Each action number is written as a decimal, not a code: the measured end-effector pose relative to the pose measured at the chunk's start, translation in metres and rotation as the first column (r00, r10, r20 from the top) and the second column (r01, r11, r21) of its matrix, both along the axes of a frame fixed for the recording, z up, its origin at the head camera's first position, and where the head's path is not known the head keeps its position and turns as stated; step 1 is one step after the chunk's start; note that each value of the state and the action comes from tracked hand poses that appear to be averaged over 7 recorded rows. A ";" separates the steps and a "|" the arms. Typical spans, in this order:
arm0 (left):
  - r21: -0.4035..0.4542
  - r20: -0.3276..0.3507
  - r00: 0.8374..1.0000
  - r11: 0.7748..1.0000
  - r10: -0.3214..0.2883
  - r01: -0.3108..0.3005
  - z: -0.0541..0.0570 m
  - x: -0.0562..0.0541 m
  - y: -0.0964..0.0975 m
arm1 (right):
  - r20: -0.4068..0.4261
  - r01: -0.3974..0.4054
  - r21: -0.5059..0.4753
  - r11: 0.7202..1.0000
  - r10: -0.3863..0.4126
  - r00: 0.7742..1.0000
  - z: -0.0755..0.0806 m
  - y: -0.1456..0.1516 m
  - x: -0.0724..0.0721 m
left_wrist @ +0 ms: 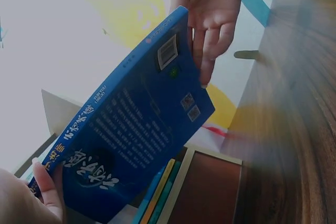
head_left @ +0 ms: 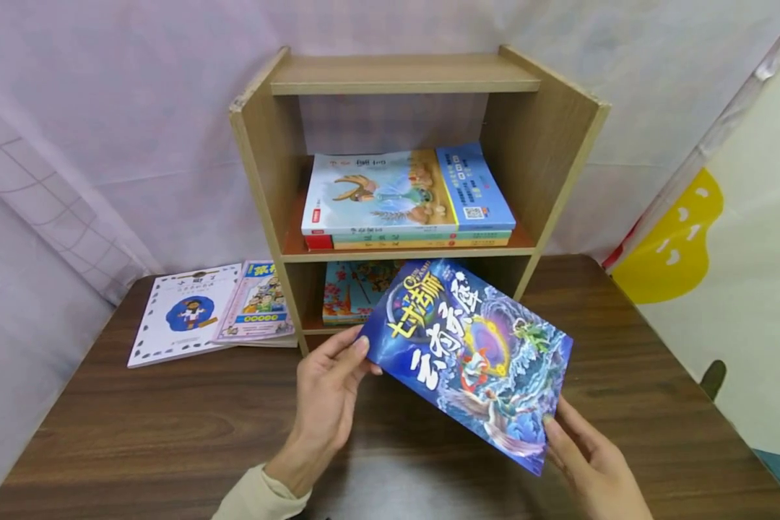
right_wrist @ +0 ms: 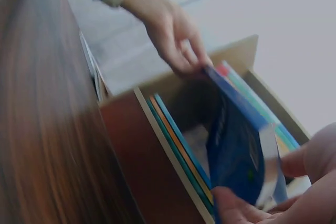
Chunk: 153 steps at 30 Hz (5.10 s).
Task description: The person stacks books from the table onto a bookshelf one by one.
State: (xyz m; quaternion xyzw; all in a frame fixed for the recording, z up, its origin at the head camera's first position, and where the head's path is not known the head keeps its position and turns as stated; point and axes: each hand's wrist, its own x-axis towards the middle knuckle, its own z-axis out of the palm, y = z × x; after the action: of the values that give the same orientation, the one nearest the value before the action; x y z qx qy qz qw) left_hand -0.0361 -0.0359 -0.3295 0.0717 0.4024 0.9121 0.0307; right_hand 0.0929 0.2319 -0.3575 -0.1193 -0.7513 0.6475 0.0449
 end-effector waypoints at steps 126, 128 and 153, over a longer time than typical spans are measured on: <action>-0.651 -0.132 0.990 0.757 -0.054 -0.045 -0.033 -0.016 -0.046 | -0.296 -0.201 0.263 0.944 0.277 0.914 -0.006 -0.028 -0.099; -0.653 -0.126 0.991 0.756 -0.053 -0.043 -0.033 -0.018 -0.044 | -0.297 -0.205 0.246 0.947 0.275 0.915 -0.006 -0.027 -0.103; -0.645 -0.097 0.993 0.765 -0.068 -0.010 -0.025 -0.015 -0.046 | -0.303 -0.242 0.239 0.940 0.309 0.902 -0.001 -0.031 -0.098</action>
State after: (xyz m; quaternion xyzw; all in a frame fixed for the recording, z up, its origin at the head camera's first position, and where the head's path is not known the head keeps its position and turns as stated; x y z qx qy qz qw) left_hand -0.0510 -0.0821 -0.3546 0.1150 0.6906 0.7127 0.0444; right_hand -0.0055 0.2010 -0.3583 0.1057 -0.8016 0.5812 0.0914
